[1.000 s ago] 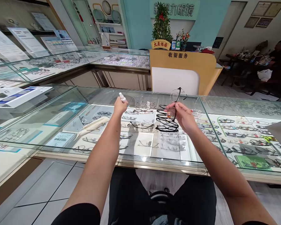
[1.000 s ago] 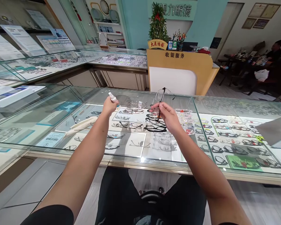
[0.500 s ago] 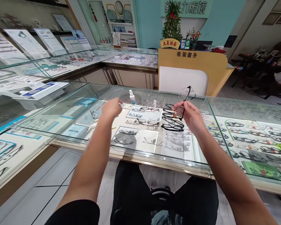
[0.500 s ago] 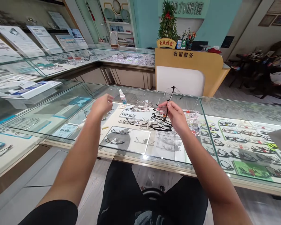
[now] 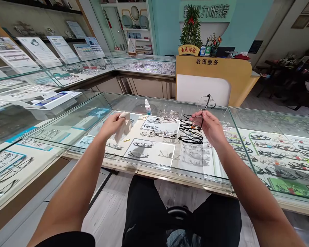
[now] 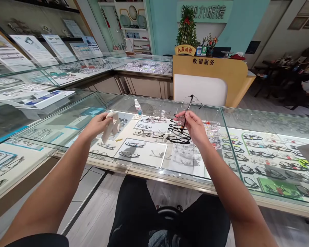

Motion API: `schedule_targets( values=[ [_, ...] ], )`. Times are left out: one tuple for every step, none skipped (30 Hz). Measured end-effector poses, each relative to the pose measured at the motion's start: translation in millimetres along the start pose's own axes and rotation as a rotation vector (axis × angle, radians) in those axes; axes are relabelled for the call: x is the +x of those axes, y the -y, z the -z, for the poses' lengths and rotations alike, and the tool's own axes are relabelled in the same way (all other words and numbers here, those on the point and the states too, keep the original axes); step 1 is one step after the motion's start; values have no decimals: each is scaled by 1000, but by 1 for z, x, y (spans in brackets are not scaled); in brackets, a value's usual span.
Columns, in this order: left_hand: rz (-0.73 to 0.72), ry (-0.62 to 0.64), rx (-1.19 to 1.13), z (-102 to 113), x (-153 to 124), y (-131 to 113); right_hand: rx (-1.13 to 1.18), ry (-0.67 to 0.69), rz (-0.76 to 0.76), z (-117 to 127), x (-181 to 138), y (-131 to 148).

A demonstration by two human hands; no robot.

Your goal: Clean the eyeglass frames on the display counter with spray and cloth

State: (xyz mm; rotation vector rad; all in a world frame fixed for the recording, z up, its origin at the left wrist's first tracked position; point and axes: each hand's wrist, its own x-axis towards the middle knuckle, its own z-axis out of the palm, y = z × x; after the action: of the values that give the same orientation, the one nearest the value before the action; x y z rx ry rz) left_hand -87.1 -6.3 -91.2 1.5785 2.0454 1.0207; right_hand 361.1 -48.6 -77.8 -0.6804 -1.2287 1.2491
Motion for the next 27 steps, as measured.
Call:
schedule_targets(
  values=[
    [53,-6,-173,-1,-2,-10,1,-1,-2,0,0,0],
    [111,-2,-343,-3,-4,-21,0,-4,0,1,1,-1],
    [152,27,-493,-7,-6,-34,0,-5,2,1,1,-1],
    [168,82,-611,-11,-9,-47,0,-5,6,1,2,-1],
    [183,165,-686,-17,-13,-60,1,-4,11,2,2,0],
    [179,263,-732,-24,-17,-74,4,-2,15,2,2,0],
    [140,326,-772,-32,-22,-88,6,2,18,3,3,0],
    [80,343,-812,-41,-26,-102,9,5,18,3,4,1],
    [27,374,-850,-51,-31,-114,13,6,18,4,4,1],
    [-13,419,-879,-62,-35,-126,18,8,18,5,5,1],
    [-38,467,-908,-74,-39,-137,24,10,20,6,6,1],
    [-57,522,-938,-87,-43,-148,30,13,25,7,6,1],
    [-64,576,-968,-99,-46,-157,38,16,36,8,7,1],
    [-66,619,-1000,-111,-49,-166,46,19,51,9,8,2],
    [-59,656,-1031,-123,-51,-173,54,19,69,10,9,2],
    [-45,690,-1060,-133,-53,-180,60,15,86,12,10,3],
    [-33,715,-1088,-142,-55,-185,62,5,105,13,11,3],
    [-20,738,-1112,-150,-56,-190,59,-9,121,15,12,4],
    [-6,755,-1134,-157,-58,-193,50,-24,135,16,13,5],
    [6,764,-1155,-162,-59,-195,38,-37,146,17,14,5],
    [18,768,-1173,-167,-60,-196,25,-47,157,18,14,6],
    [30,774,-1187,-170,-61,-196,14,-52,163,19,15,6],
    [40,782,-1200,-172,-62,-195,8,-55,166,19,15,6],
    [46,794,-1215,-174,-63,-194,6,-57,161,19,15,7],
    [49,810,-1232,-176,-64,-192,5,-59,150,18,14,7],
    [51,830,-1249,-177,-65,-190,3,-62,133,18,14,7],
    [53,849,-1266,-178,-66,-189,1,-64,114,17,13,8]
  ],
)
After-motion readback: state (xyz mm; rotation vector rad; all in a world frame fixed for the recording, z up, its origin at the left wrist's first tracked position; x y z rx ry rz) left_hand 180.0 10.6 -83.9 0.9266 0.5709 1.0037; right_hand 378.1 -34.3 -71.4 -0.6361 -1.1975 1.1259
